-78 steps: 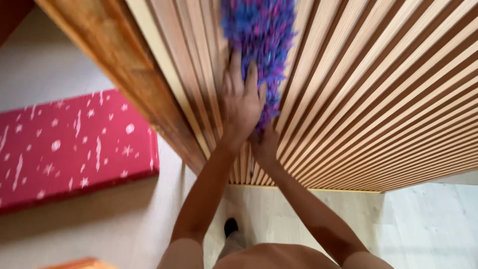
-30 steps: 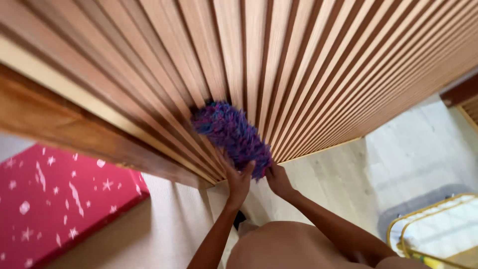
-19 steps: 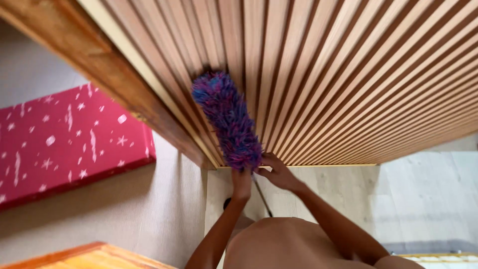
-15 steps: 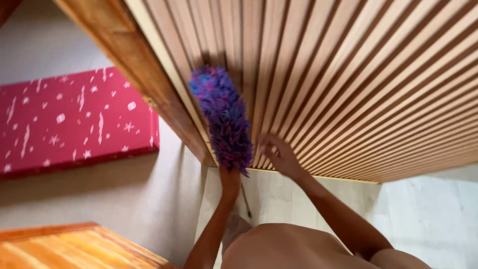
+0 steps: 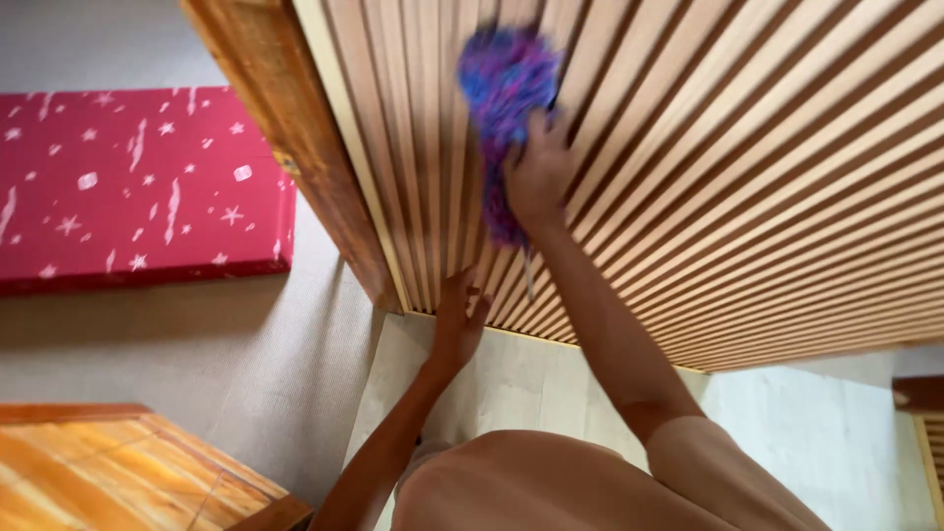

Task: The person uses a fluffy duster to clean a wooden slatted ceiling or wall panel, moving the duster back and forth. They then walk across the room and dust a red patterned mattress on the floor.

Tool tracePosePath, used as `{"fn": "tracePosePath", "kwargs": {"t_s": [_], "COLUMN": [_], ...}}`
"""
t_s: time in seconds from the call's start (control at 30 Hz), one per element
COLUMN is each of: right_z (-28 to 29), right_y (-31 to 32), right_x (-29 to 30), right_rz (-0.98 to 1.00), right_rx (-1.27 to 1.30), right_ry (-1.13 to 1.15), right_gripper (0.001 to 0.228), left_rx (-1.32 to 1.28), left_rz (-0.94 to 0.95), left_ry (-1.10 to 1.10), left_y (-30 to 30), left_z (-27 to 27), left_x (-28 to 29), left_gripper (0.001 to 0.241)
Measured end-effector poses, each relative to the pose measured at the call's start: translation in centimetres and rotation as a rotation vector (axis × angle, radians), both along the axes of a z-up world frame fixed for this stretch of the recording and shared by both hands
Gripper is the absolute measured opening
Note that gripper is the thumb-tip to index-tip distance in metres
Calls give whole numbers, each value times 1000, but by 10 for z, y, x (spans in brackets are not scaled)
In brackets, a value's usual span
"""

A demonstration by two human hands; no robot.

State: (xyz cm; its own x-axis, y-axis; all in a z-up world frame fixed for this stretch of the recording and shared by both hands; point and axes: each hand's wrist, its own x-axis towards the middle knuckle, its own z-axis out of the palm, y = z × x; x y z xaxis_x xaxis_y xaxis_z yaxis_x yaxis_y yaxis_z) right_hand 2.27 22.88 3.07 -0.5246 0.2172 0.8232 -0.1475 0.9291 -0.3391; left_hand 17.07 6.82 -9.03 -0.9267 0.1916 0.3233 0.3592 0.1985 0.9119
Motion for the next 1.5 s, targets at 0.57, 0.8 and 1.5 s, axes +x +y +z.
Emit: {"fn": "tracePosePath", "kwargs": {"t_s": [0.57, 0.8, 1.5], "right_z": [53, -68, 81], "right_y": [-18, -46, -2], "right_x": [-68, -36, -68], "right_rz": [-245, -418, -162], "right_rx": [-202, -168, -171], "right_ry": [271, 1, 96], "right_gripper": [32, 25, 31], "left_rx": [-36, 65, 44], "left_rz": [-40, -172, -247], "left_ry": [91, 115, 314], "left_y": [-118, -108, -61], "left_z": [69, 48, 91], "left_x": [-80, -95, -122], "left_gripper": [36, 31, 40]}}
